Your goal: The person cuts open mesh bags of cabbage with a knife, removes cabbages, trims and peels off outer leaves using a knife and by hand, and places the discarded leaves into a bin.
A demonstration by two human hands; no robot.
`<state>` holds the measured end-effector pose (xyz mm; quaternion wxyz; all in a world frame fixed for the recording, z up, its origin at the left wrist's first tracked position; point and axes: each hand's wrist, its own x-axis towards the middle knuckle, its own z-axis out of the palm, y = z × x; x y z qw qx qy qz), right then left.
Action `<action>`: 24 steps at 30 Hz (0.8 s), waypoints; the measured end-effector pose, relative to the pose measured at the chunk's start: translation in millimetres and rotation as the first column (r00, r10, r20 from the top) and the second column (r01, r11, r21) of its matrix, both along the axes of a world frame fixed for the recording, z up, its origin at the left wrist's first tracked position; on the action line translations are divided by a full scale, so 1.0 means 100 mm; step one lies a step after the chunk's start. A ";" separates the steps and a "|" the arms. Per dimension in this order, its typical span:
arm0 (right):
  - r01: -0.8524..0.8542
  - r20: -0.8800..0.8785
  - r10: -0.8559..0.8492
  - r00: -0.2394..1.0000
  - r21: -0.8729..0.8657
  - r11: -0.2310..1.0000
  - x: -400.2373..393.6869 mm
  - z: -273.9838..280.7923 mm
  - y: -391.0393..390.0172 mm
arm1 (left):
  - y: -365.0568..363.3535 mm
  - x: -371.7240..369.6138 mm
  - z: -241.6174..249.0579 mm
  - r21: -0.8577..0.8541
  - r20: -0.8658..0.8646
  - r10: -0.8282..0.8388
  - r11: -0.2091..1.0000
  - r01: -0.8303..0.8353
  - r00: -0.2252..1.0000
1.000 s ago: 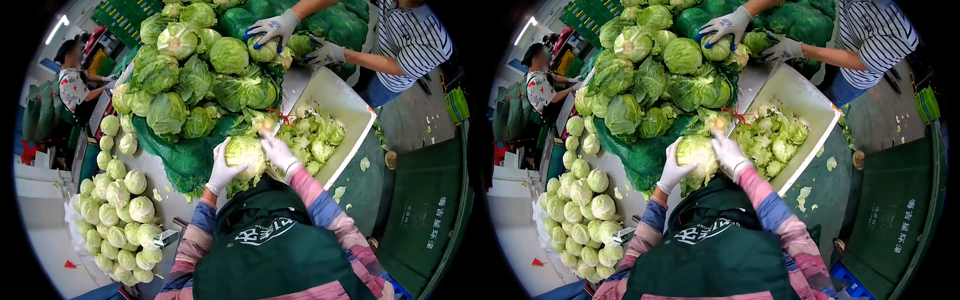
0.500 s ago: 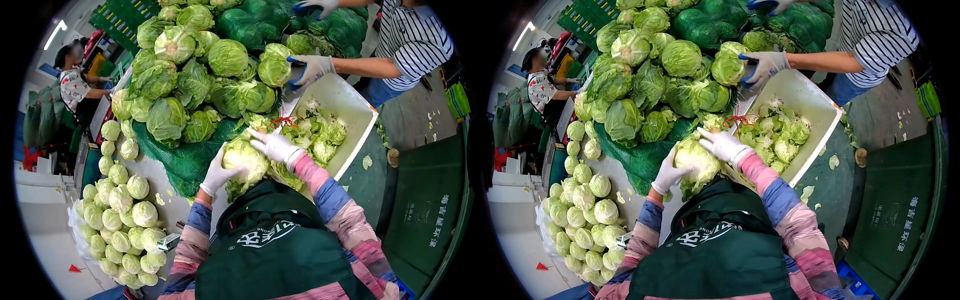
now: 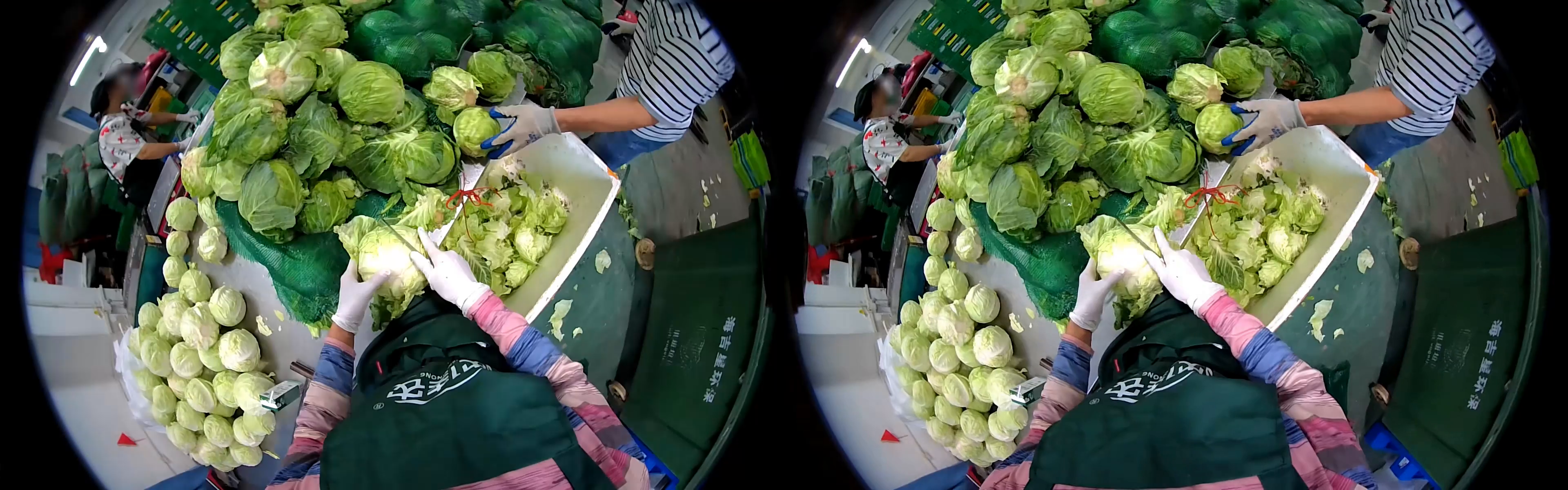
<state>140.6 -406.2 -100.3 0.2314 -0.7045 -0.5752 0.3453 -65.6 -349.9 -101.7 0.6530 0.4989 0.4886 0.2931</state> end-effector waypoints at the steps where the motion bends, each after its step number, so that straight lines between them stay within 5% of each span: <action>1: 0.004 -0.013 -0.005 1.000 -0.023 1.000 0.01 -0.02 0.02 | -0.01 0.01 -0.01 0.015 -0.023 0.007 1.000 -0.007 1.000; 3: 0.123 -0.261 -0.108 0.959 0.044 0.991 0.11 -0.04 0.07 | -0.04 0.01 -0.02 0.024 -0.047 0.016 1.000 -0.015 0.999; 5: 0.176 -0.483 -0.406 0.776 -0.452 0.874 0.26 0.03 0.18 | -0.04 0.02 -0.03 0.048 0.019 -0.003 0.999 0.002 1.000; 9: 0.238 -0.356 -0.256 0.899 -0.095 0.967 0.36 -0.27 0.14 | -0.08 -0.15 -0.17 0.101 0.056 0.003 0.995 -0.009 0.998; 11: 0.246 -0.269 -0.224 0.937 0.049 0.968 0.17 -0.08 0.13 | -0.08 -0.21 -0.13 -0.102 0.046 0.041 0.994 -0.037 0.998; 12: 0.162 -0.117 -0.170 0.978 -0.074 0.984 0.14 -0.11 0.20 | -0.07 -0.20 -0.11 -0.126 0.073 0.051 0.991 -0.041 0.996; 13: 0.241 -0.082 -0.238 0.968 0.020 0.970 0.06 -0.26 0.20 | -0.08 -0.20 -0.10 -0.131 0.074 0.056 0.990 -0.046 0.996; 16: 0.446 -0.203 -0.444 0.873 -0.039 0.894 0.40 -0.91 0.15 | -0.05 -0.22 -0.11 -0.135 0.032 0.035 0.990 -0.030 0.999; 17: 0.396 0.003 -0.397 0.918 -0.046 0.917 0.56 -0.97 0.09 | -0.04 -0.23 -0.18 -0.106 0.023 0.035 0.994 -0.032 0.999; 19: 0.348 0.059 -0.345 0.937 -0.045 0.937 0.54 -0.61 0.05 | -0.03 -0.23 -0.17 -0.085 0.012 0.042 0.996 -0.040 0.999; 21: 0.246 -0.111 -0.235 0.966 0.095 0.965 0.28 0.05 0.04 | 0.04 -0.14 -0.04 -0.119 -0.037 -0.013 0.993 0.009 0.999; 23: 0.058 0.044 -0.089 0.995 0.480 0.876 0.07 0.20 0.10 | 0.07 -0.13 -0.09 -0.050 -0.069 -0.046 0.998 0.043 0.997; 24: 0.049 0.100 -0.109 0.989 0.468 0.882 0.00 0.18 0.18 | 0.06 -0.08 -0.05 0.033 -0.029 -0.042 0.999 0.043 0.999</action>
